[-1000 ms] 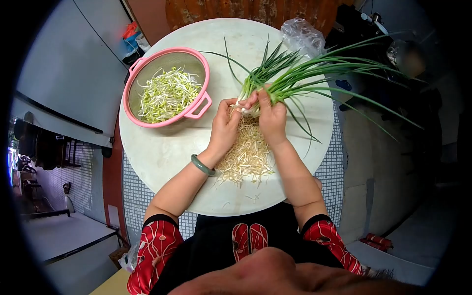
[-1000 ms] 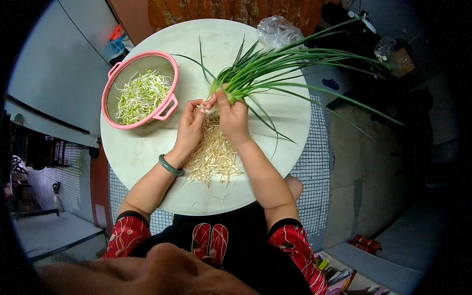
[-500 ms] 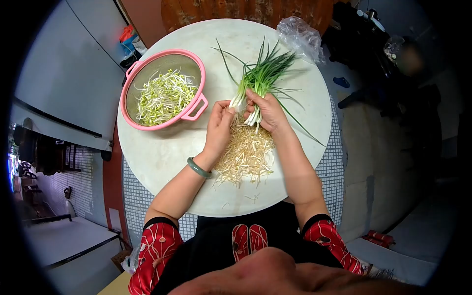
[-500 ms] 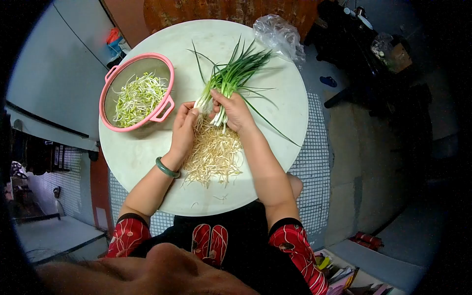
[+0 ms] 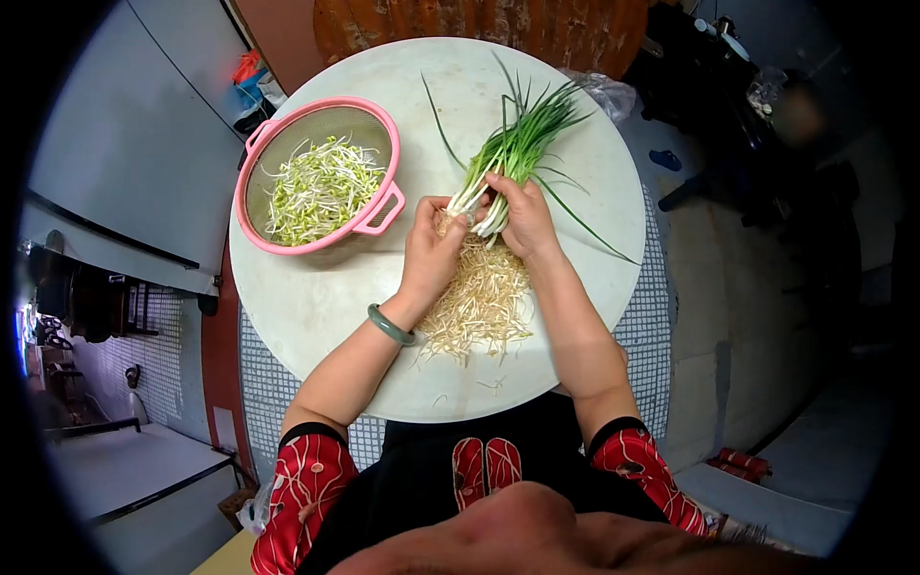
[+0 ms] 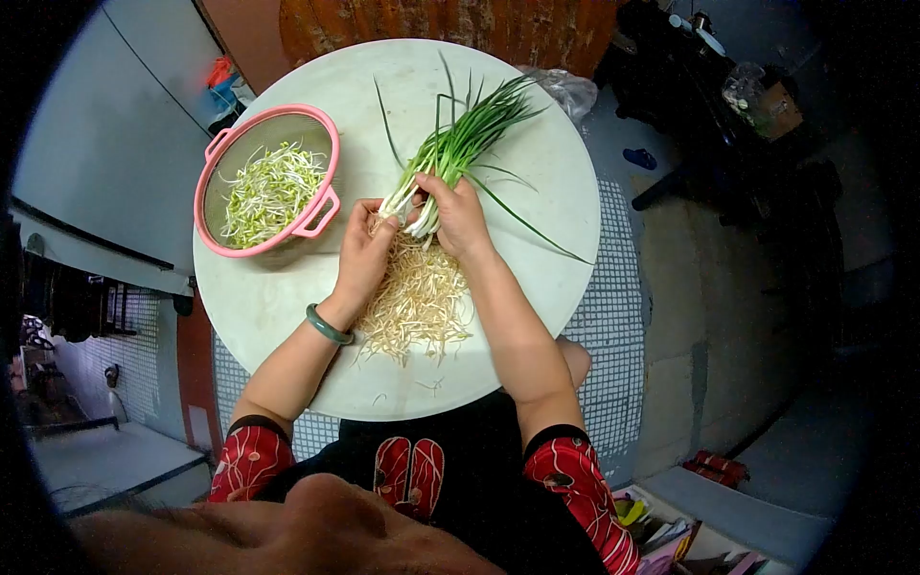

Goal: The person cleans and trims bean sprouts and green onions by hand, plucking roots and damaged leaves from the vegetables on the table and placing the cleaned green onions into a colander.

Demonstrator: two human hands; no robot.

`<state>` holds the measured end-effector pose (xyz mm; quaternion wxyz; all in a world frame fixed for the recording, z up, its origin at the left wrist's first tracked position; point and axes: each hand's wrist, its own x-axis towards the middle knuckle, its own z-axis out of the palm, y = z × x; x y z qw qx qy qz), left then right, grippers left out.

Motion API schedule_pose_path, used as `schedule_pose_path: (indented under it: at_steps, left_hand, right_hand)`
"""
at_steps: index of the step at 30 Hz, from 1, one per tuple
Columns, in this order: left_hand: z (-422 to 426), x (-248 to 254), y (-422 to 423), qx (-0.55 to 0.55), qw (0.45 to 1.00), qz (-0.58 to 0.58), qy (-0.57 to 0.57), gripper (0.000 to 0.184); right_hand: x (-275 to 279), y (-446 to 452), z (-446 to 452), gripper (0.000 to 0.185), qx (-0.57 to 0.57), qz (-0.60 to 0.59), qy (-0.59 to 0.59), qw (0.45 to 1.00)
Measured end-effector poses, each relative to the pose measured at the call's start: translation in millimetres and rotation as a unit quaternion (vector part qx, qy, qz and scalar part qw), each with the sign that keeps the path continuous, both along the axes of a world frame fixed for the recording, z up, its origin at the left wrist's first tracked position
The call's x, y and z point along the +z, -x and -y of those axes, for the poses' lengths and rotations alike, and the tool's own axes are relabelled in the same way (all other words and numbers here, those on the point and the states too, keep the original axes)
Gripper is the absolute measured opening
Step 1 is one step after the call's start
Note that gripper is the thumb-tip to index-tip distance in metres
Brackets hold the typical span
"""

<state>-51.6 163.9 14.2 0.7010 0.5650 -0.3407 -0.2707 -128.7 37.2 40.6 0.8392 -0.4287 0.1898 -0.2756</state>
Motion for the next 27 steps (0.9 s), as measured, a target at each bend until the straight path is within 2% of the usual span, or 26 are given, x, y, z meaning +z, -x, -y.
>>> schedule_pose_path:
  at_steps: [6,9,12,13,14,17,20,21,23,26,27]
  left_hand:
    - [0.1,5.5,0.4,0.014,0.998,-0.058,-0.001,0.016]
    - [0.0,10.4,-0.8,0.029,0.995,-0.098,-0.005,0.016]
    - [1.3,8.4,-3.2,0.048,0.991,-0.121,-0.009,0.015]
    - [2.2,4.5,-5.9,0.053,0.990,-0.128,-0.012,0.013]
    - [2.2,2.3,-7.8,0.057,0.989,-0.135,-0.014,0.012]
    - [-1.7,8.0,-9.3,0.039,0.970,-0.237,-0.031,0.007]
    - [-2.6,11.7,-7.8,0.027,0.961,-0.271,-0.040,0.005]
    - [-2.9,12.4,-7.3,0.019,0.964,-0.262,-0.039,0.006]
    - [-4.2,12.9,-6.3,0.005,0.968,-0.246,-0.037,0.008]
    - [1.6,5.7,-1.2,0.037,0.994,-0.102,0.027,0.011]
    - [0.4,8.0,-1.5,0.045,0.998,-0.042,0.018,0.013]
  right_hand:
    - [7.0,-0.4,-11.6,0.012,-0.028,0.008,0.076,0.997]
    - [8.9,1.7,-16.8,0.014,-0.002,-0.008,0.132,0.991]
    - [4.4,1.1,-20.5,0.014,-0.018,-0.048,0.259,0.964]
    - [6.6,1.4,-26.6,0.018,-0.010,-0.039,0.249,0.968]
    - [6.3,1.6,-27.4,0.020,-0.018,-0.039,0.301,0.953]
    - [3.5,0.2,-25.5,0.025,-0.041,-0.027,0.439,0.897]
    - [-1.8,-7.0,-27.7,0.026,-0.097,0.031,0.369,0.924]
    - [4.8,-5.5,-28.0,0.028,-0.076,0.011,0.287,0.955]
    - [3.7,-5.8,-26.2,0.029,-0.070,0.044,0.225,0.971]
    - [-0.4,-9.1,-22.0,0.029,-0.075,0.079,0.172,0.979]
    - [0.8,-8.0,-20.6,0.028,-0.074,0.086,0.157,0.981]
